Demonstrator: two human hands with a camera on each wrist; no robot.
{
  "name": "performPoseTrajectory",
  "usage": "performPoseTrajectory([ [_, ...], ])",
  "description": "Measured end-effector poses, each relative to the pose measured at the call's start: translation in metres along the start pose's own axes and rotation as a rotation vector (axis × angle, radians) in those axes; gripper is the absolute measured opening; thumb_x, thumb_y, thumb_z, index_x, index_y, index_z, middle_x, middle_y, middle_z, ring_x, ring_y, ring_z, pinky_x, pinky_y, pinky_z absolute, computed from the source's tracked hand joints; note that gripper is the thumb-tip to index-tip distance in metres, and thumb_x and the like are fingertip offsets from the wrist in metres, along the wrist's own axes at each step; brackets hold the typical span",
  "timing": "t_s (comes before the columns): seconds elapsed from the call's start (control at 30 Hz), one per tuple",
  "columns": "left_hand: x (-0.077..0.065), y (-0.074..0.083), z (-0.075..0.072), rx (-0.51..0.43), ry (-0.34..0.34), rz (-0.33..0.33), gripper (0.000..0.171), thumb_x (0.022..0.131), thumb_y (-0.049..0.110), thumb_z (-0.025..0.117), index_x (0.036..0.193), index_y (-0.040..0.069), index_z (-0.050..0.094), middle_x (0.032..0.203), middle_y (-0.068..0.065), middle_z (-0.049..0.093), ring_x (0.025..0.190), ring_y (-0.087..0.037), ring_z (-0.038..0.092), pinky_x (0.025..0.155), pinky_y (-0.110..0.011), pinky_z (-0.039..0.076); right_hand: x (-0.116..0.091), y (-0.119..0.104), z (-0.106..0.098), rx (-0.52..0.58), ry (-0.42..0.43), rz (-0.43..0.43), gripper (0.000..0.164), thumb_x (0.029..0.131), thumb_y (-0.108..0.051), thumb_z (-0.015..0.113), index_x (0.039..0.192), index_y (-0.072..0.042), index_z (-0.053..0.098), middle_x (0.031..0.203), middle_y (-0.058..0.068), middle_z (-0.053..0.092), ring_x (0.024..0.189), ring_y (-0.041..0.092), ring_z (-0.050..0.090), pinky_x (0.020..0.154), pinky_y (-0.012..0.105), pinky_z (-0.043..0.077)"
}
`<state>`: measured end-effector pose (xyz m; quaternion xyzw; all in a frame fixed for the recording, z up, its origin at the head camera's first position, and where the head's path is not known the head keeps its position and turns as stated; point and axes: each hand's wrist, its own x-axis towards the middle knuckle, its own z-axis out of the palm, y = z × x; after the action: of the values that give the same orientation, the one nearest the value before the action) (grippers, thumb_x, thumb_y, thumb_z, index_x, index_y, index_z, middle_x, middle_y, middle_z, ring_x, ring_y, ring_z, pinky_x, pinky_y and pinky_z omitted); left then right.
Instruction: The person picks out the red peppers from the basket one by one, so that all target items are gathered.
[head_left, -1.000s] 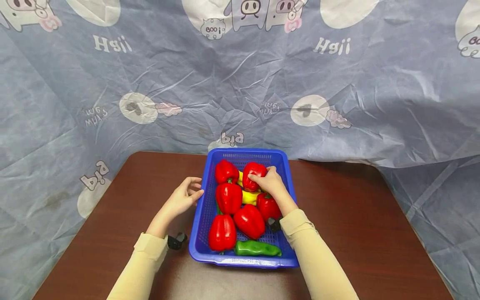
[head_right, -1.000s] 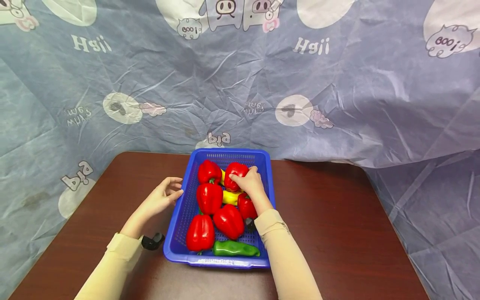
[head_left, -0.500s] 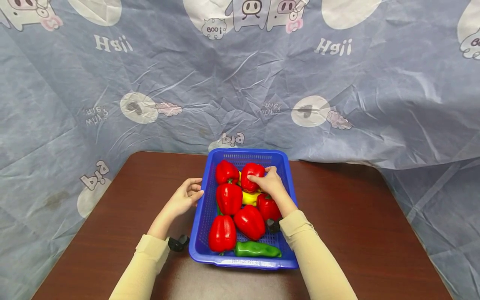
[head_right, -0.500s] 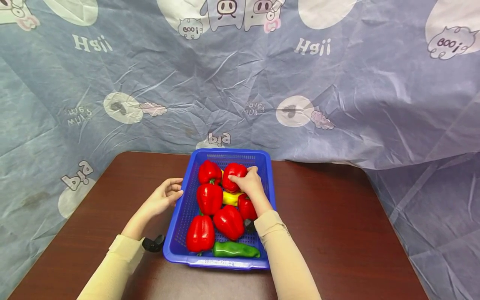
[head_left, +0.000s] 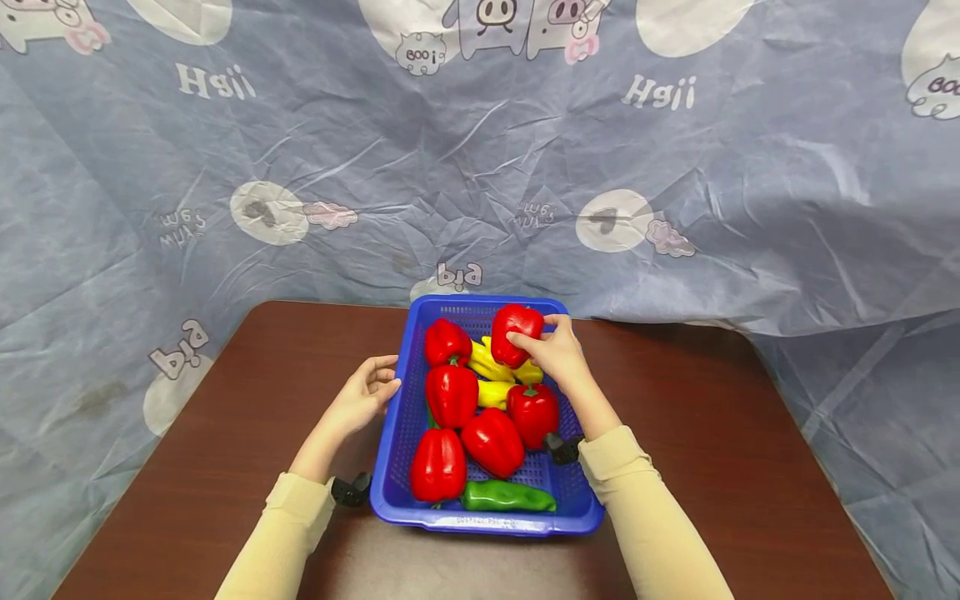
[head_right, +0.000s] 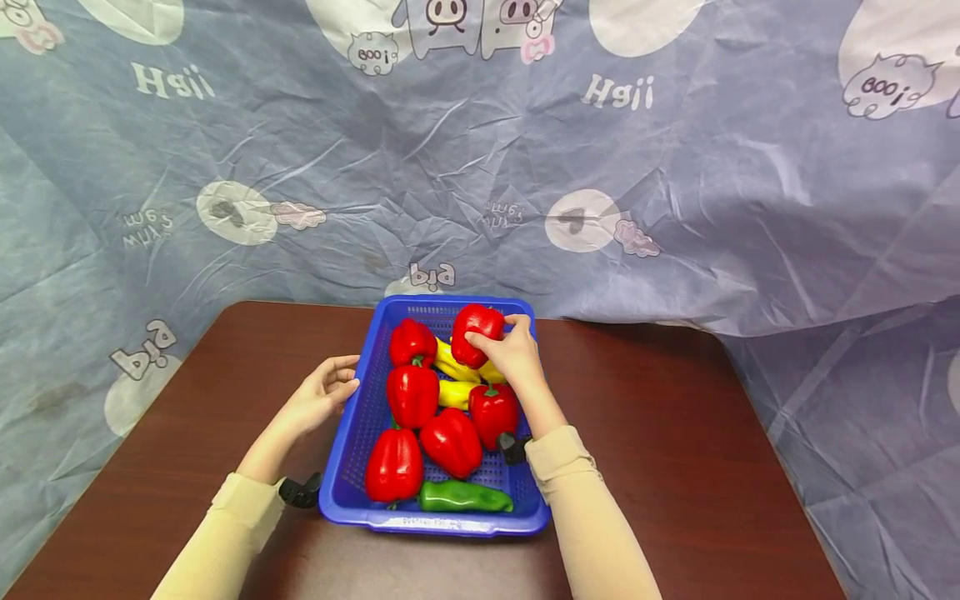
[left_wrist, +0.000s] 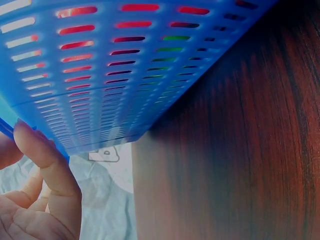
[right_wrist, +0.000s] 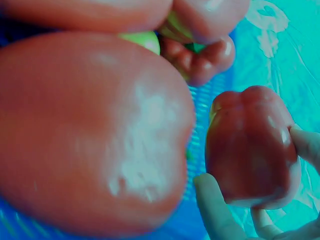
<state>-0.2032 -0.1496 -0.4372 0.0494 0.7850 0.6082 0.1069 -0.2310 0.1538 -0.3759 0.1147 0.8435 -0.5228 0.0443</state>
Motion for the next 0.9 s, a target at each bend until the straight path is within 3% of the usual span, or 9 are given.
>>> performPoseTrajectory([
  [0.33,-0.003,-0.002,-0.003,-0.005,-0.002,0.004,0.05,0.101,0.007,0.053,0.146,-0.001,0.035,0.124,-0.025,0.052,0.091,-0.011,0.061,0.073,-0.027,0.055,-0.008,0.004,-0.043,0.169,0.059,-0.032,0.079,0.089,-0.027,0.072,0.145,0.001,0.025,0.136,0.028,0.051,0.116,0.037,0.061,0.087,0.03,0.057],
  [0.47,-0.003,0.0,-0.004,-0.009,-0.008,0.009,0.049,0.101,0.005,0.052,0.146,-0.003,0.035,0.123,-0.025,0.052,0.09,-0.009,0.061,0.073,-0.025,0.055,-0.013,0.012,-0.064,0.207,0.094,-0.017,0.08,0.09,-0.027,0.071,0.147,0.0,0.021,0.138,0.028,0.047,0.105,0.028,0.064,0.079,0.023,0.057],
  [0.67,-0.002,0.001,-0.003,-0.012,-0.014,0.017,0.048,0.101,0.005,0.052,0.145,-0.003,0.035,0.122,-0.024,0.052,0.088,-0.008,0.06,0.072,-0.025,0.054,-0.015,0.029,-0.089,0.213,0.152,0.011,0.08,0.092,-0.03,0.068,0.147,-0.001,0.019,0.139,0.027,0.043,0.088,0.009,0.06,0.07,0.014,0.055],
  [0.9,-0.002,0.001,-0.001,-0.028,-0.011,0.017,0.048,0.101,0.004,0.051,0.146,-0.004,0.034,0.122,-0.025,0.052,0.086,-0.007,0.06,0.071,-0.025,0.054,-0.012,0.057,-0.105,0.144,0.218,0.052,0.08,0.092,-0.032,0.068,0.149,-0.003,0.02,0.139,0.025,0.044,0.099,0.018,0.059,0.069,0.013,0.054],
])
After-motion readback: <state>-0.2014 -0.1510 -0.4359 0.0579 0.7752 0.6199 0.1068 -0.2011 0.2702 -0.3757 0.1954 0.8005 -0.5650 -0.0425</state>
